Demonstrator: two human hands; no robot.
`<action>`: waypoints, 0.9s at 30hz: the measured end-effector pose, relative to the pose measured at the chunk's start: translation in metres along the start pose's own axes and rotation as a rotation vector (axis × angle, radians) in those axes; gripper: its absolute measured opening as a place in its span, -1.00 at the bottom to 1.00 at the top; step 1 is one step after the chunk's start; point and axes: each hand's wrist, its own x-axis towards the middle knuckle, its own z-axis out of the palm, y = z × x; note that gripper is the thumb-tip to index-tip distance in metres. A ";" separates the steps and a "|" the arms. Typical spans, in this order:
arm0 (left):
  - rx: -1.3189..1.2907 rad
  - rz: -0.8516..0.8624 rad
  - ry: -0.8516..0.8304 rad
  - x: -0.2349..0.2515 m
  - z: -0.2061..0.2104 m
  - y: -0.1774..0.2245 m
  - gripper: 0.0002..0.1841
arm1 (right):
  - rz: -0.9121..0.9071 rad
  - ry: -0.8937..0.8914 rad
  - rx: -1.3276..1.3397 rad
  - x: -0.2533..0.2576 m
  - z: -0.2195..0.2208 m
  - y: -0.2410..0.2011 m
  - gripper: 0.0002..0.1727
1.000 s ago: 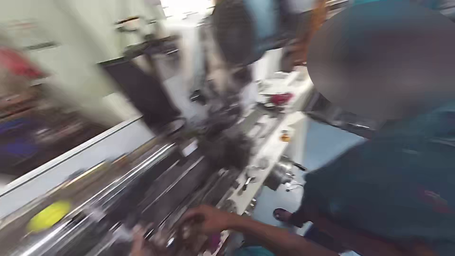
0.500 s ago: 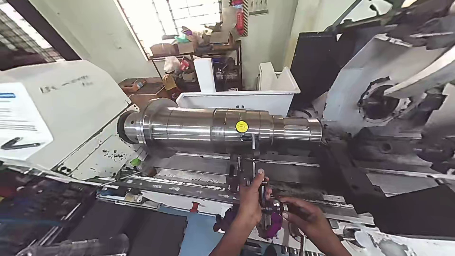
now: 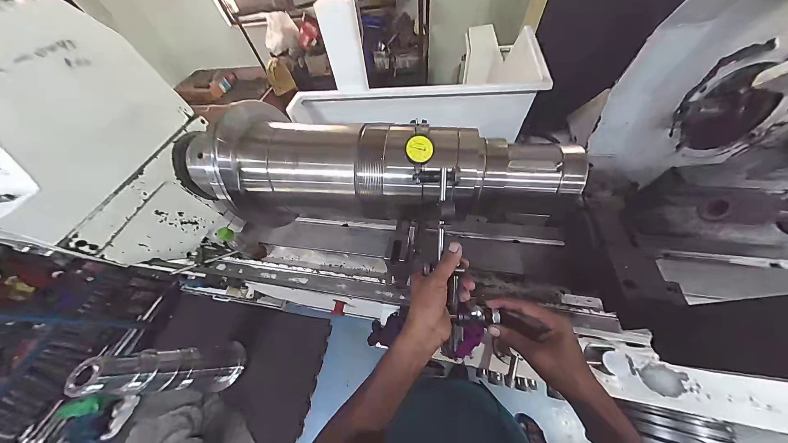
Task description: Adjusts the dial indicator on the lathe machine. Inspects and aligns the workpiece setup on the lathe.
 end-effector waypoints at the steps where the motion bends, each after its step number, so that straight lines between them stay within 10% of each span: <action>1: -0.002 0.001 0.009 0.001 0.000 0.000 -0.68 | 0.003 -0.001 0.000 0.001 0.000 -0.001 -0.62; 27: -0.042 -0.111 -0.011 -0.004 -0.002 0.003 -0.61 | 0.006 0.052 0.093 -0.001 0.004 -0.006 -0.60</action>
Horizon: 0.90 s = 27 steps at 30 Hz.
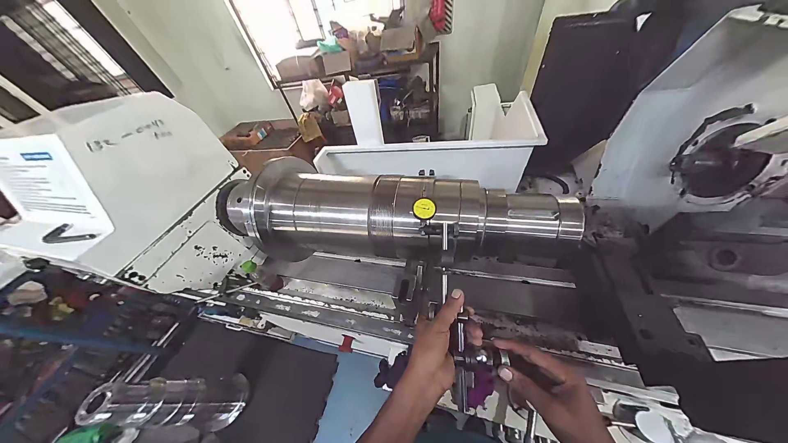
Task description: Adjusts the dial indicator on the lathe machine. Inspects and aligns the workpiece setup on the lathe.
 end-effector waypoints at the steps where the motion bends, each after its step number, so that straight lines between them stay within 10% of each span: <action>1: -0.003 -0.005 -0.007 0.000 -0.001 -0.001 -0.61 | -0.001 -0.002 -0.003 0.000 0.000 -0.001 -0.59; 27: -0.111 -0.078 -0.090 0.004 -0.011 -0.007 -0.58 | 0.028 -0.055 -0.091 0.002 -0.002 -0.003 -0.54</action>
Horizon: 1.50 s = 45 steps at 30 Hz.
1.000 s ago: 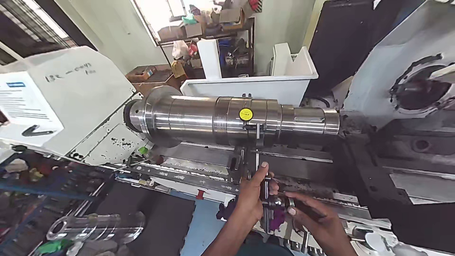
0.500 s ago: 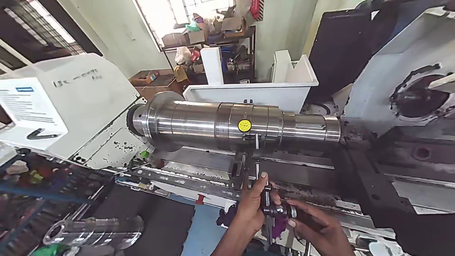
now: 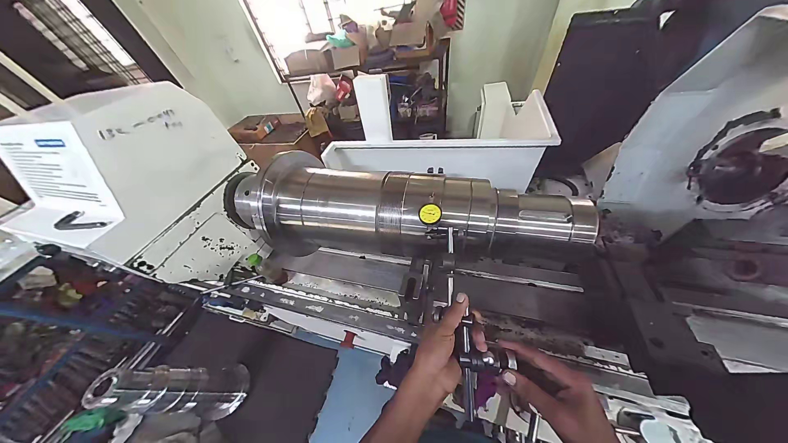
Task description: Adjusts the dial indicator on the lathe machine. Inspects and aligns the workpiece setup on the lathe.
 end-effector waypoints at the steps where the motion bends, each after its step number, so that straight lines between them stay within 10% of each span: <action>1: -0.003 -0.002 0.004 0.001 0.000 0.000 -0.58 | -0.004 0.005 -0.009 0.000 0.000 0.001 -0.56; 27: -0.013 0.001 -0.002 0.000 -0.001 -0.001 -0.60 | 0.059 -0.066 -0.034 0.008 -0.004 0.016 -0.66; 35: -0.014 0.011 -0.009 0.001 -0.001 -0.001 -0.61 | 0.365 0.094 -0.064 0.014 0.015 0.001 -0.57; 45: -0.017 0.035 -0.003 0.000 0.000 -0.002 -0.63 | -0.161 -0.005 -0.307 0.018 0.005 0.033 -0.37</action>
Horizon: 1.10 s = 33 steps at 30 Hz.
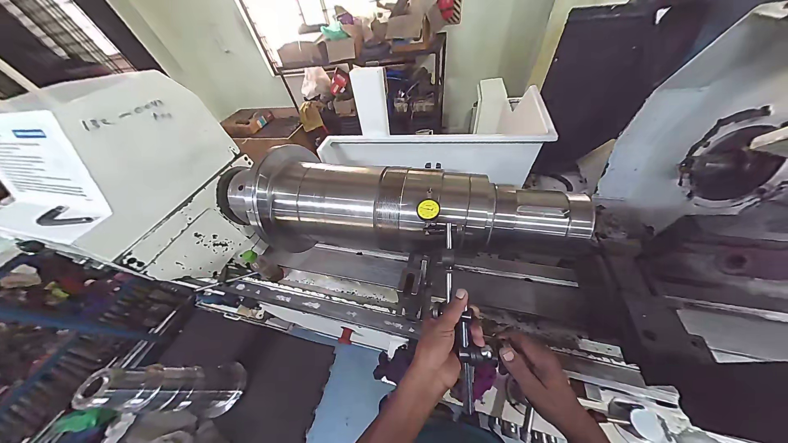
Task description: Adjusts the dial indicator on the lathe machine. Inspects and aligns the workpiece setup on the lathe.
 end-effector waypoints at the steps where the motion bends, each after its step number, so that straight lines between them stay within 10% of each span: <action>1: 0.000 0.001 0.003 0.000 0.000 0.000 -0.63 | -0.026 0.018 -0.032 0.002 0.002 0.001 -0.38; 7: -0.002 0.001 0.019 -0.001 0.000 0.000 -0.63 | 0.042 0.139 -0.160 0.007 0.013 -0.009 -0.36; 15: 0.021 -0.011 0.037 0.000 0.002 0.001 -0.63 | 0.575 0.104 -0.053 0.015 0.013 -0.039 -0.44; 23: 0.033 -0.023 0.043 0.000 0.000 0.000 -0.63 | -0.324 0.224 -0.501 0.007 0.016 0.013 -0.16; 33: 0.055 -0.026 0.047 0.001 0.000 0.003 -0.66 | -0.077 0.357 -0.344 0.010 0.034 -0.007 -0.37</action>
